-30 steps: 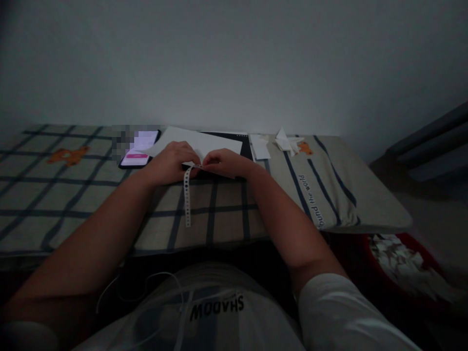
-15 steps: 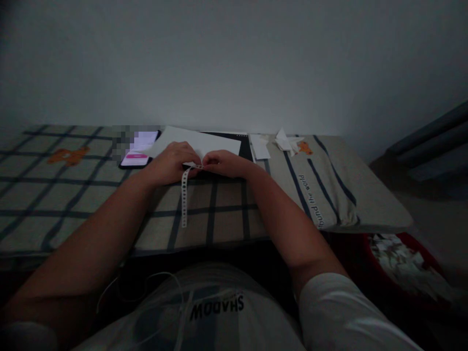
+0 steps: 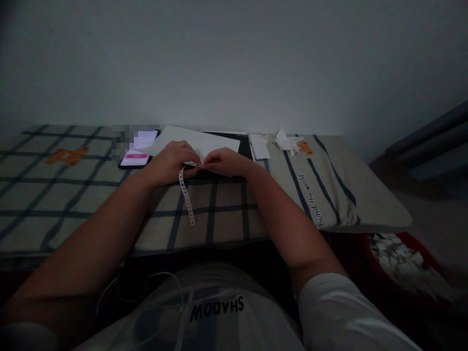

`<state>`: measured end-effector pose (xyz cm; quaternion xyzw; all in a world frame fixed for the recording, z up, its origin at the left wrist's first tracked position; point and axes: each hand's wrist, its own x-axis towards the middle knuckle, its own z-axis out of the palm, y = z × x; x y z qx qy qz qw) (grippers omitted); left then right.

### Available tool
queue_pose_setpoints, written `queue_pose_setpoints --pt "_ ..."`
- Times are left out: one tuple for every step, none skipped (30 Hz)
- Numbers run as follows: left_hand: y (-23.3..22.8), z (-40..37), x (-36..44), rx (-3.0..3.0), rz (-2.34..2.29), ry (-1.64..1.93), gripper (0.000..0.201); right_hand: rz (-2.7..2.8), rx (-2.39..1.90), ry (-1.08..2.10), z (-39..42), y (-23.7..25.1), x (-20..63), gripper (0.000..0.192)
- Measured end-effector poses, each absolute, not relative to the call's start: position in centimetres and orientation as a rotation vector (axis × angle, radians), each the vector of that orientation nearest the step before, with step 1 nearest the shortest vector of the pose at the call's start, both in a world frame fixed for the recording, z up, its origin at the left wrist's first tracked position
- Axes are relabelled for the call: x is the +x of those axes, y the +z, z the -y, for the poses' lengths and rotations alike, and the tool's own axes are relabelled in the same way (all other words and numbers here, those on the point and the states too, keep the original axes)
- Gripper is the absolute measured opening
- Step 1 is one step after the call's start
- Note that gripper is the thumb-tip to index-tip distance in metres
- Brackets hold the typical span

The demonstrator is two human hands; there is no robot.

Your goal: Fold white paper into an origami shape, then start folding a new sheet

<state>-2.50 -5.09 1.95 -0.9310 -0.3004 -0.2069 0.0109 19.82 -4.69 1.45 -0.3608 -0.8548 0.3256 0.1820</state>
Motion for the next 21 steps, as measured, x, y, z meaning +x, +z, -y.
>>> queue_pose_setpoints --pt "1.94 5.06 -2.49 -2.908 0.933 -0.645 0.018 2.408 -1.02 0.935 4.68 1.43 19.81 0.032" --pt "1.93 5.04 -2.49 -2.913 0.929 -0.641 0.019 2.406 -1.019 0.951 4.68 1.41 19.81 0.033" --pt "1.93 5.02 -2.49 -2.922 0.926 -0.635 0.02 2.408 -1.013 0.961 4.69 1.39 19.79 0.033" --pt "1.93 5.02 -2.5 -2.929 0.929 -0.63 0.02 2.413 -1.0 0.961 4.71 1.38 19.76 0.033" --pt "1.93 5.02 -2.5 -2.935 0.935 -0.625 0.02 2.422 -0.98 0.952 4.74 1.38 19.72 0.032" --pt "1.93 5.02 -2.51 -2.938 0.945 -0.621 0.019 2.435 -0.954 0.938 4.77 1.37 19.67 0.032" --pt "1.92 5.02 -2.52 -2.94 0.954 -0.619 0.019 2.447 -0.925 0.922 4.8 1.37 19.63 0.031" --pt "1.91 5.02 -2.54 -2.942 0.963 -0.619 0.018 2.454 -0.898 0.908 4.82 1.37 19.6 0.03" --pt "1.91 5.02 -2.56 -2.942 0.972 -0.619 0.017 2.454 -0.879 0.9 4.83 1.37 19.6 0.03" --pt "1.92 5.01 -2.59 -2.942 0.98 -0.621 0.017 2.448 -0.874 0.896 4.83 1.38 19.62 0.029" --pt "1.94 5.0 -2.61 -2.941 0.987 -0.621 0.017 2.436 -0.881 0.895 4.82 1.39 19.67 0.029" --pt "1.97 5.0 -2.63 -2.936 0.994 -0.619 0.017 2.424 -0.9 0.902 4.81 1.41 19.74 0.029" --pt "2.01 4.99 -2.65 -2.931 0.998 -0.614 0.017 2.416 -0.924 0.914 4.79 1.43 19.81 0.029" --pt "2.05 4.98 -2.67 -2.925 0.998 -0.606 0.018 2.413 -0.948 0.931 4.77 1.45 19.88 0.03" --pt "2.08 4.98 -2.68 -2.919 0.995 -0.6 0.018 2.413 -0.971 0.947 4.76 1.46 19.93 0.03" --pt "2.11 4.98 -2.68 -2.915 0.989 -0.598 0.019 2.414 -0.989 0.958 4.74 1.46 19.95 0.031" --pt "2.13 4.97 -2.68 -2.916 0.978 -0.6 0.019 2.415 -1.002 0.961 4.73 1.46 19.95 0.032" --pt "2.13 4.97 -2.67 -2.921 0.964 -0.607 0.019 2.414 -1.01 0.954 4.72 1.46 19.92 0.032" --pt "2.12 4.96 -2.66 -2.93 0.948 -0.617 0.019 2.411 -1.014 0.939 4.71 1.45 19.88 0.032" --pt "2.09 4.96 -2.65 -2.938 0.932 -0.625 0.019 2.41 -1.016 0.922 4.7 1.45 19.84 0.032" --pt "2.07 4.95 -2.63 -2.947 0.918 -0.628 0.019 2.411 -1.017 0.907 4.7 1.44 19.81 0.031"
